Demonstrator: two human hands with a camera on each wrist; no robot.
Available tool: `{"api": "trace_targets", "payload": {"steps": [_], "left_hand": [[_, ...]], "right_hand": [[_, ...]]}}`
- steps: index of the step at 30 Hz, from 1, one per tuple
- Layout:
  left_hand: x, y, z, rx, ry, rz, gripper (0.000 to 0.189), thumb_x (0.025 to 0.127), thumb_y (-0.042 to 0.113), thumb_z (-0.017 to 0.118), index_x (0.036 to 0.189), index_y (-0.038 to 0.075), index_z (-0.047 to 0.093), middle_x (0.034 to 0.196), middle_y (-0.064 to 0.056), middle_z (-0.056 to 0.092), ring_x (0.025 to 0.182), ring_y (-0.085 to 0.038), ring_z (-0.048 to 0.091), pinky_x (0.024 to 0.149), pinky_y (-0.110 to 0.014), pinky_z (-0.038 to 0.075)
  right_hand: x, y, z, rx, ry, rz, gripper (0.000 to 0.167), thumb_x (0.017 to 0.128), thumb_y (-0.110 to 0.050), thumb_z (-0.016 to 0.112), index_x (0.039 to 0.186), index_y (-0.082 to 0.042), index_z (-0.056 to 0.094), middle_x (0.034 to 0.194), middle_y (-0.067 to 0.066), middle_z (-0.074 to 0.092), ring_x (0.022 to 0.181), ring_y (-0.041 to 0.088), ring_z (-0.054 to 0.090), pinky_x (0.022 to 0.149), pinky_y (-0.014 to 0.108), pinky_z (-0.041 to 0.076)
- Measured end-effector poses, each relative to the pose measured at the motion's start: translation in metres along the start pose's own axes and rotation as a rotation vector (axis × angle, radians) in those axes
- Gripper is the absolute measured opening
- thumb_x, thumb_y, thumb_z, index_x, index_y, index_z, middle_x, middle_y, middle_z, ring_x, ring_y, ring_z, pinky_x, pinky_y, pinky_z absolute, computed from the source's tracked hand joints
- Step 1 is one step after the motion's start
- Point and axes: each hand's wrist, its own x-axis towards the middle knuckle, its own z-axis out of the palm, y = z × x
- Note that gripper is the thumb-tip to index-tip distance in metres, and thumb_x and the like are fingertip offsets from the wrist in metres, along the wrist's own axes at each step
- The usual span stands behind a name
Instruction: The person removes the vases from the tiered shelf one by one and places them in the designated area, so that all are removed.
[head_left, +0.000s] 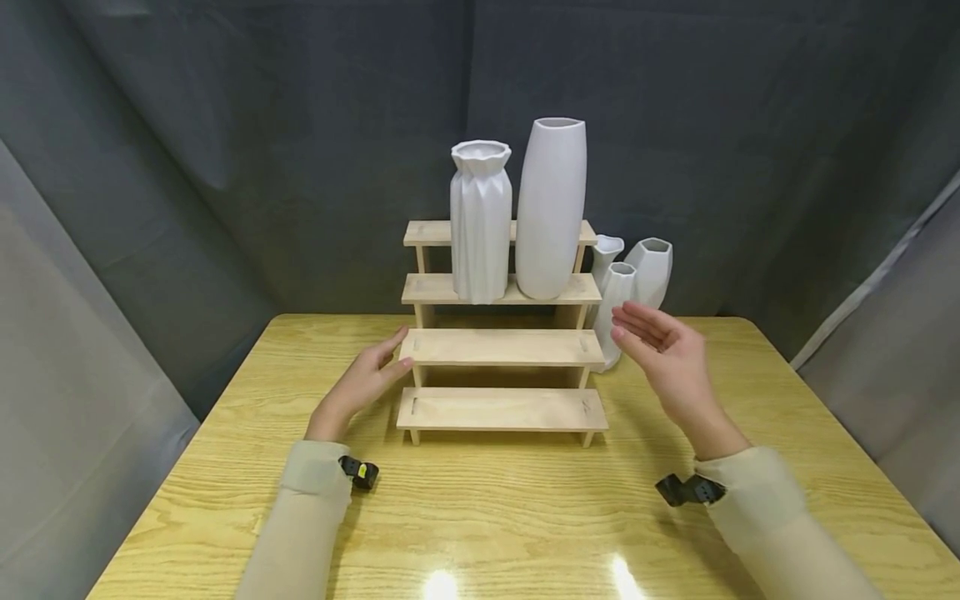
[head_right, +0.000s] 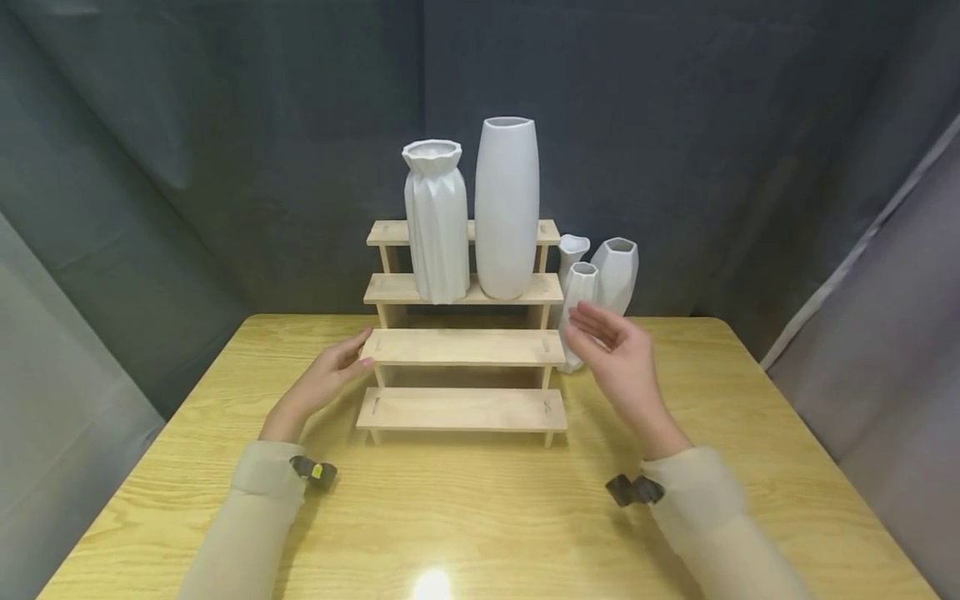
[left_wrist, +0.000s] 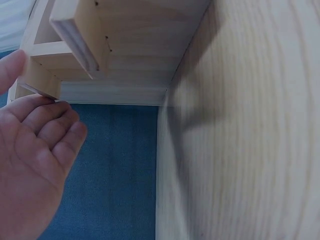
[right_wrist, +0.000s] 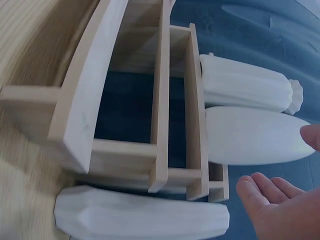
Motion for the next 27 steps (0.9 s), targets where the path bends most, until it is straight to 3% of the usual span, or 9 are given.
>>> {"api": "trace_targets", "payload": {"steps": [4,10,19,21,26,27], "left_hand": [[-0.001,0.001,0.000,-0.004,0.000,-0.002,0.067,0.103,0.039,0.051,0.158,0.013,0.022,0.162,-0.008,0.020,0.144,-0.037,0.025,0.118,-0.048,0.023],[-0.001,0.002,0.000,-0.013,-0.005,-0.025,0.068,0.103,0.041,0.051,0.158,0.015,0.022,0.162,-0.006,0.019,0.145,-0.035,0.025,0.118,-0.046,0.022],[0.000,-0.001,0.000,-0.017,-0.008,-0.010,0.067,0.103,0.040,0.051,0.158,0.014,0.022,0.162,-0.007,0.019,0.145,-0.035,0.023,0.118,-0.047,0.021],[-0.002,0.005,-0.001,-0.018,-0.013,-0.012,0.066,0.104,0.038,0.051,0.158,0.012,0.022,0.162,-0.008,0.019,0.145,-0.036,0.023,0.118,-0.047,0.022],[-0.001,0.004,-0.001,-0.016,-0.009,-0.018,0.067,0.103,0.039,0.051,0.158,0.013,0.023,0.162,-0.006,0.019,0.145,-0.036,0.024,0.118,-0.047,0.022],[0.000,-0.002,0.000,-0.013,-0.004,-0.011,0.067,0.103,0.041,0.051,0.158,0.015,0.023,0.162,-0.005,0.020,0.145,-0.035,0.024,0.118,-0.047,0.022]], "right_hand": [[0.004,-0.001,0.010,0.001,-0.009,0.006,0.053,0.091,-0.013,0.073,0.136,0.007,0.053,0.132,0.020,0.060,0.118,0.021,0.060,0.094,0.018,0.049],[0.014,0.000,0.022,0.020,0.000,0.015,0.055,0.090,-0.014,0.075,0.137,0.004,0.053,0.134,0.019,0.059,0.116,0.017,0.061,0.094,0.020,0.049],[0.030,-0.005,0.033,-0.004,0.020,0.013,0.059,0.089,-0.018,0.076,0.139,0.002,0.052,0.136,0.018,0.057,0.124,0.031,0.055,0.096,0.022,0.049],[0.034,-0.007,0.036,-0.020,0.021,0.011,0.061,0.088,-0.020,0.077,0.140,0.000,0.052,0.137,0.018,0.057,0.126,0.032,0.054,0.098,0.023,0.048],[0.044,-0.013,0.040,-0.049,0.020,0.017,0.066,0.086,-0.023,0.079,0.142,-0.002,0.050,0.139,0.015,0.055,0.128,0.028,0.052,0.106,0.032,0.043],[0.046,-0.014,0.041,-0.046,0.022,0.018,0.067,0.086,-0.022,0.079,0.143,-0.002,0.049,0.140,0.014,0.054,0.128,0.027,0.051,0.108,0.035,0.042]]}}
